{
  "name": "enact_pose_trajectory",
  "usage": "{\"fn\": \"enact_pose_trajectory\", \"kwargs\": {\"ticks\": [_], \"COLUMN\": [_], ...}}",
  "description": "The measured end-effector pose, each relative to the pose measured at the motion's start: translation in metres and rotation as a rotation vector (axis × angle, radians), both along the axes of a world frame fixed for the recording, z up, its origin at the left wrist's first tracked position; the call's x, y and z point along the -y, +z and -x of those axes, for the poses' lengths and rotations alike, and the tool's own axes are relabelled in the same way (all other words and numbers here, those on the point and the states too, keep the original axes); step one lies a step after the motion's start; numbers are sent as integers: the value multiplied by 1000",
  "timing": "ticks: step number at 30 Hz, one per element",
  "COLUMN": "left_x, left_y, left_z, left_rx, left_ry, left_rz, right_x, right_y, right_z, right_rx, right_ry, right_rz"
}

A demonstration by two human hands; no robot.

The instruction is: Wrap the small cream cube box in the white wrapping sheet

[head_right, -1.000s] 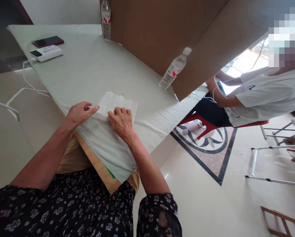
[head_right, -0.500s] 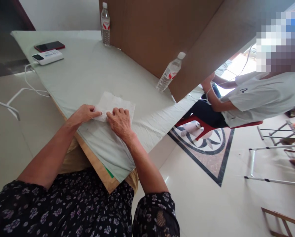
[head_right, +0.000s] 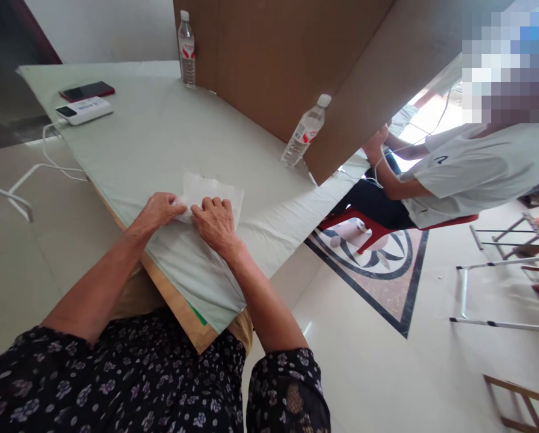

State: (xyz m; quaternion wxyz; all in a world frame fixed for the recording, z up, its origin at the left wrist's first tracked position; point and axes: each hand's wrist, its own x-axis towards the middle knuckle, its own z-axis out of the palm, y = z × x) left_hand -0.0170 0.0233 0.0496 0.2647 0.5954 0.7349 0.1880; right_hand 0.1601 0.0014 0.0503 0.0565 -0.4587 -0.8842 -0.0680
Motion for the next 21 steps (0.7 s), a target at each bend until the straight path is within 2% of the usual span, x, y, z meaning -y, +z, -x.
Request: {"fn": "enact_pose_trajectory", "kwargs": {"ticks": [3, 7, 11, 16, 19, 21], "left_x": [0, 1, -1, -2, 2, 7], "left_y": [-1, -4, -7, -4, 1, 6], "left_z": [0, -4, -14, -30, -31, -26], "left_rx": [-22, 184, 218, 285, 387, 441], "left_ry": [40, 100, 118, 34, -25, -111], "left_rz": [-55, -62, -194, -244, -170, -110], "right_x": [0, -1, -2, -3, 2, 7], "right_y": [0, 1, 1, 0, 0, -1], "right_z": [1, 1, 2, 1, -5, -10], "right_rx": [-2, -4, -44, -146, -228, -315], "right_ry": [-7, -6, -25, -60, -42, -22], "right_rz": [7, 23, 35, 59, 101, 128]}}
